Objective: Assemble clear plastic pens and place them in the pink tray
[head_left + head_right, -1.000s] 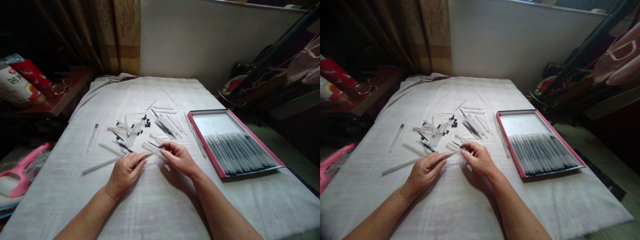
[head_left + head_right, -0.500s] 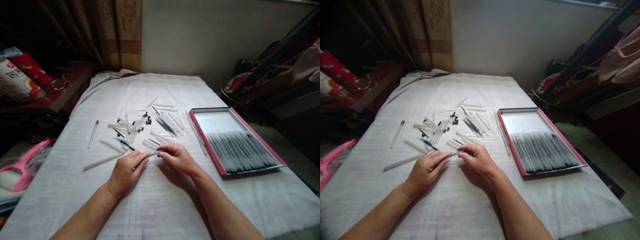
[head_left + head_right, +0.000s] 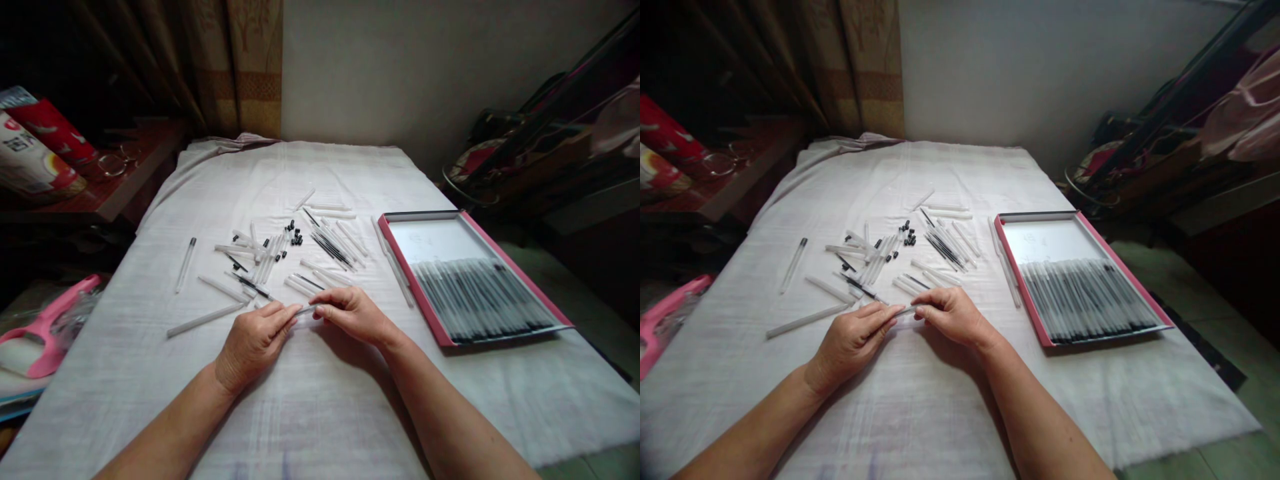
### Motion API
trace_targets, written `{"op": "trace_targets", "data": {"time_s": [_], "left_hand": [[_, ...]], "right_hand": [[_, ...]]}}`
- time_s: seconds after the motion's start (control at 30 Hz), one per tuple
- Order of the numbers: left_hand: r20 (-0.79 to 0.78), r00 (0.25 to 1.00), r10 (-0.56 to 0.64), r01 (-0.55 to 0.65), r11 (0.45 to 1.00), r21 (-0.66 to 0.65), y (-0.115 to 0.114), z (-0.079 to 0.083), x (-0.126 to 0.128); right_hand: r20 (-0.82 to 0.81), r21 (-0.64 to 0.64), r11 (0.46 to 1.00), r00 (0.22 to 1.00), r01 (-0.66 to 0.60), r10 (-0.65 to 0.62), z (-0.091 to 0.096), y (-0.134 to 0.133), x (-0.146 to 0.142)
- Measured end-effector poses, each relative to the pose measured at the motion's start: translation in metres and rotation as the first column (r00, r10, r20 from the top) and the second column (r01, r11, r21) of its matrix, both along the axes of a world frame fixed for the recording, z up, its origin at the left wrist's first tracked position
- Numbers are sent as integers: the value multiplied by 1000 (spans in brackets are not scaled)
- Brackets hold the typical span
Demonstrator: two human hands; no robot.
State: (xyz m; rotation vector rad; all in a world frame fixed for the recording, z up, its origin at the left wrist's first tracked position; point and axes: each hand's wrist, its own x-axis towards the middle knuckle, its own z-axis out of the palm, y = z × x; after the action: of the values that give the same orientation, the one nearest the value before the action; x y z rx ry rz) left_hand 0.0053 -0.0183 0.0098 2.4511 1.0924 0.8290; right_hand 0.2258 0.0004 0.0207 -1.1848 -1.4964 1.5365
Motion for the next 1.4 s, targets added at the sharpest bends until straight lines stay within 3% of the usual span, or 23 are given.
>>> {"op": "trace_targets", "data": {"time_s": [0.3, 0.53, 0.7, 0.83, 0.93, 1.0, 1.1, 1.2, 1.27, 1.4], "left_hand": [[92, 994, 62, -60, 998, -21, 1, 2, 11], [207, 970, 127, -119, 992, -48, 6, -3, 9], [199, 971, 132, -128, 991, -29, 8, -6, 5], [148, 978, 145, -140, 989, -40, 8, -8, 4], [123, 983, 138, -133, 990, -44, 8, -7, 4], [120, 985, 126, -123, 992, -31, 8, -6, 5], [109, 988, 112, -111, 994, -11, 8, -5, 6], [87, 991, 102, -103, 995, 2, 8, -6, 6], [75, 992, 100, -101, 995, 5, 9, -6, 6], [65, 993, 103, -104, 994, 18, 8, -5, 6]], "right_hand": [[-96, -24, 998, 994, 55, -57, 11, -3, -7], [-256, 6, 995, 963, 95, -90, 6, -1, -21], [-269, 89, 964, 938, 251, -220, 17, 1, -18], [-241, 223, 851, 873, 474, -424, 39, 4, 18], [-164, 387, 661, 753, 643, -637, 60, 9, 70], [-54, 469, 569, 665, 675, -745, 74, 12, 114], [195, 551, 526, 514, 648, -836, 91, 14, 177], [504, 555, 600, 340, 577, -794, 94, 13, 225], [688, 510, 684, 229, 522, -689, 86, 12, 244], [842, 435, 780, 104, 450, -530, 61, 12, 261]]}}
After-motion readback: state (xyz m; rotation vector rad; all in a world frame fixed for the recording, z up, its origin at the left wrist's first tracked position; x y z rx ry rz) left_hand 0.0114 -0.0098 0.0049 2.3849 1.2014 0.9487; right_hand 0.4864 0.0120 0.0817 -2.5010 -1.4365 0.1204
